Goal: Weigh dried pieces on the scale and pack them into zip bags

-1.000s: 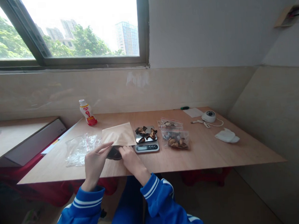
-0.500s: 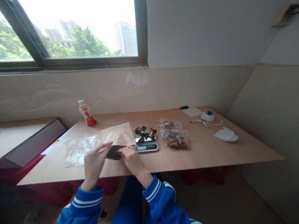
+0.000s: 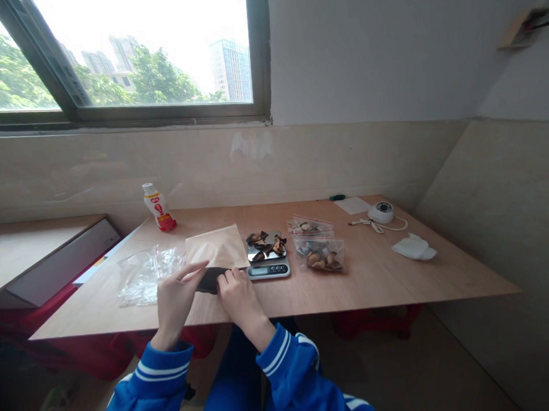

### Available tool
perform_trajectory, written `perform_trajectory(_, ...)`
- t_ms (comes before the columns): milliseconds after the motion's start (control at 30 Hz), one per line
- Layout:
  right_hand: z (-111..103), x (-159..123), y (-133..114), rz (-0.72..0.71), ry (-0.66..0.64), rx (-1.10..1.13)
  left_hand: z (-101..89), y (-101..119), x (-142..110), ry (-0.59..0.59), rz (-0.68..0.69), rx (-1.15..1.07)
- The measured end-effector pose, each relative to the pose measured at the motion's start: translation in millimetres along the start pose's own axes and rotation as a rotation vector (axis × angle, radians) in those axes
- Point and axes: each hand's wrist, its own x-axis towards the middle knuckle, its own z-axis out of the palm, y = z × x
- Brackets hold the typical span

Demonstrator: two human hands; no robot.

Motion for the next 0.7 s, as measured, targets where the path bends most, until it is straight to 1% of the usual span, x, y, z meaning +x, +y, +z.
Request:
perform_trajectory(133,7,6,-15,0.104,-0.068,-0.141,2.7,5,-2,0.004,-0.016,0.002)
perform_trajectory(300,18,8,-22,0.162,-0.113,-0.145,4.0,5,-2,0.012,-0.023,0.012)
perform_trajectory(400,15,8,-19,0.147,-0.146,-0.143,3.7,4,-2,0.012,-0.017,0.022)
perform_trajectory(500,6,8,-15,0.124,-0.137,-0.123,2.5,3,0,0.007,-0.023,0.031)
perform_trajectory(633,-1,11,-9,0.049,-0.080,-0.101,-0.8,5,5,0.004,-0.038,0.065)
perform_trajectory(700,0,12,-6,-0.005,-0.012,-0.091,-3.2,7,9,0.013,-0.061,0.106)
